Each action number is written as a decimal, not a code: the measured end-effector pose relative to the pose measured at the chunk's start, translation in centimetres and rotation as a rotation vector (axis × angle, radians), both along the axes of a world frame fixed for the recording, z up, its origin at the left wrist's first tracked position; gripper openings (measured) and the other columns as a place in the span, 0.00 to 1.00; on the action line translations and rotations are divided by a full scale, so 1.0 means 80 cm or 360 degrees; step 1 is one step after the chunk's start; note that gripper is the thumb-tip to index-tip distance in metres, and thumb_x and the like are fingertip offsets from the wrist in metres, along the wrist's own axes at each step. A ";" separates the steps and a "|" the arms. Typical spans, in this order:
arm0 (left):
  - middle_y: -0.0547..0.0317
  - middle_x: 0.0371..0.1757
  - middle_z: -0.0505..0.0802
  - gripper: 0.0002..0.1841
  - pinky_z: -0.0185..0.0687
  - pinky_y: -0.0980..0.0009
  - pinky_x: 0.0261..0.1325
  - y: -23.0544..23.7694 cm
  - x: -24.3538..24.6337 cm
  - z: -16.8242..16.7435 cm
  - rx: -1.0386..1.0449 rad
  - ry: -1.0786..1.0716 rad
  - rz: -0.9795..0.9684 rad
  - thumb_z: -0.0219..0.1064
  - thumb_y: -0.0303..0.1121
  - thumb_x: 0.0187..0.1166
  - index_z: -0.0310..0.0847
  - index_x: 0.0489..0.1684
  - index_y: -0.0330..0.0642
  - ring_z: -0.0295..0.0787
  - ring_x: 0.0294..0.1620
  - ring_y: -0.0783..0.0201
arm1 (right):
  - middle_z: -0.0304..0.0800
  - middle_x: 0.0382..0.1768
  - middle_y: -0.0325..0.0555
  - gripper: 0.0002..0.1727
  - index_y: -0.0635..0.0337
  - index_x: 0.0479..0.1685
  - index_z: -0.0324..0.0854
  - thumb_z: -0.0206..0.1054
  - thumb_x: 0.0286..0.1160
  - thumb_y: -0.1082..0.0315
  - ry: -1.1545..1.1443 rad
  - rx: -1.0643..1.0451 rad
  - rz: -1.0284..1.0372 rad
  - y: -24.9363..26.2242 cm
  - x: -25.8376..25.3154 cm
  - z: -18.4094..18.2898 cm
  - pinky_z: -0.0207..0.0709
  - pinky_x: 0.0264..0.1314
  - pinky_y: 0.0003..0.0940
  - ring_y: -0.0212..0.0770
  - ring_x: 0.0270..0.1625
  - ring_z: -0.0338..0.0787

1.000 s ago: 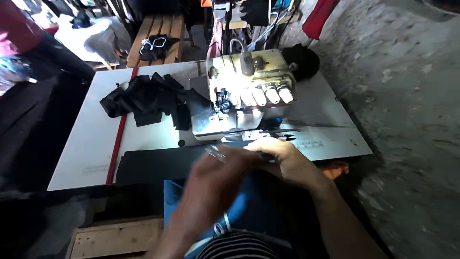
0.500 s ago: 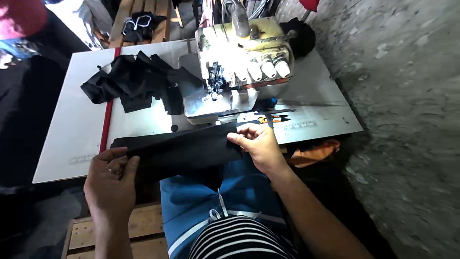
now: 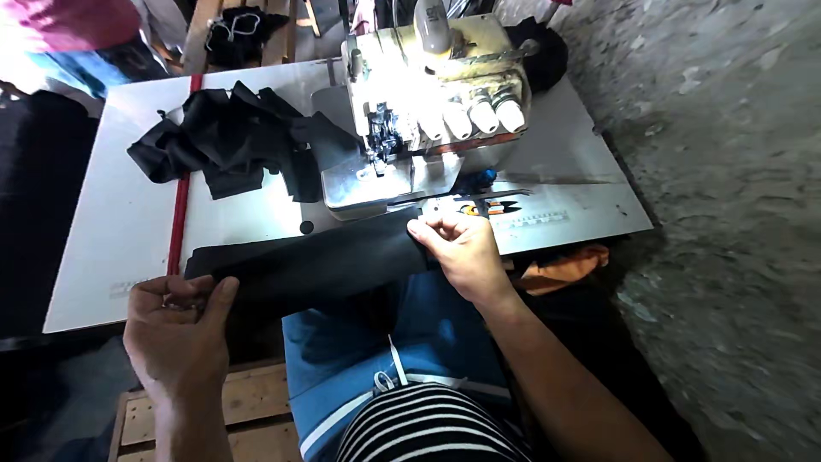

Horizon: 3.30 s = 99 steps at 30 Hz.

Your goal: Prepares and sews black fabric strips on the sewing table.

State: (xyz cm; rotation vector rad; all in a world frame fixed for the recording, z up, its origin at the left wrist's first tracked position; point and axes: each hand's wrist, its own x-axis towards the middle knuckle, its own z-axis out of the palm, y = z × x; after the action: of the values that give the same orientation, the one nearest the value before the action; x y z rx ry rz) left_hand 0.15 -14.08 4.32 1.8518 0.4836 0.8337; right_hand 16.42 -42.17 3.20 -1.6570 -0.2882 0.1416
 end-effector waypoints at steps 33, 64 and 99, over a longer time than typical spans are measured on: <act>0.62 0.71 0.91 0.16 0.59 0.45 0.87 -0.099 0.186 -0.045 0.0893 0.0041 -0.0526 0.62 0.34 0.86 0.92 0.63 0.47 0.76 0.83 0.58 | 0.89 0.22 0.34 0.14 0.51 0.45 0.73 0.77 0.73 0.65 -0.0001 -0.0068 0.0154 0.037 0.058 -0.007 0.91 0.22 0.28 0.33 0.21 0.92; 0.62 0.63 0.95 0.19 0.52 0.34 0.90 -0.100 0.183 -0.047 0.0881 0.0044 -0.0518 0.54 0.24 0.83 0.94 0.53 0.49 0.81 0.80 0.55 | 0.97 0.33 0.35 0.07 0.58 0.48 0.93 0.71 0.78 0.71 -0.0057 0.0044 0.0199 0.034 0.058 -0.012 0.93 0.36 0.22 0.29 0.32 0.95; 0.57 0.55 0.94 0.16 0.91 0.72 0.61 -0.093 -0.010 -0.022 0.0424 0.0167 -0.0418 0.78 0.43 0.74 0.93 0.51 0.42 0.92 0.58 0.70 | 0.95 0.32 0.45 0.04 0.66 0.37 0.90 0.78 0.68 0.76 0.0491 0.0162 0.0594 0.071 -0.069 -0.001 0.90 0.43 0.28 0.32 0.34 0.93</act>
State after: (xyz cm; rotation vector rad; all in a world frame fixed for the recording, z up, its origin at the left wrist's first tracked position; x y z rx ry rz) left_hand -0.67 -21.51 2.54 2.1567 0.1922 0.6486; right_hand 10.89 -36.52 3.11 -1.4419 -0.3599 0.6467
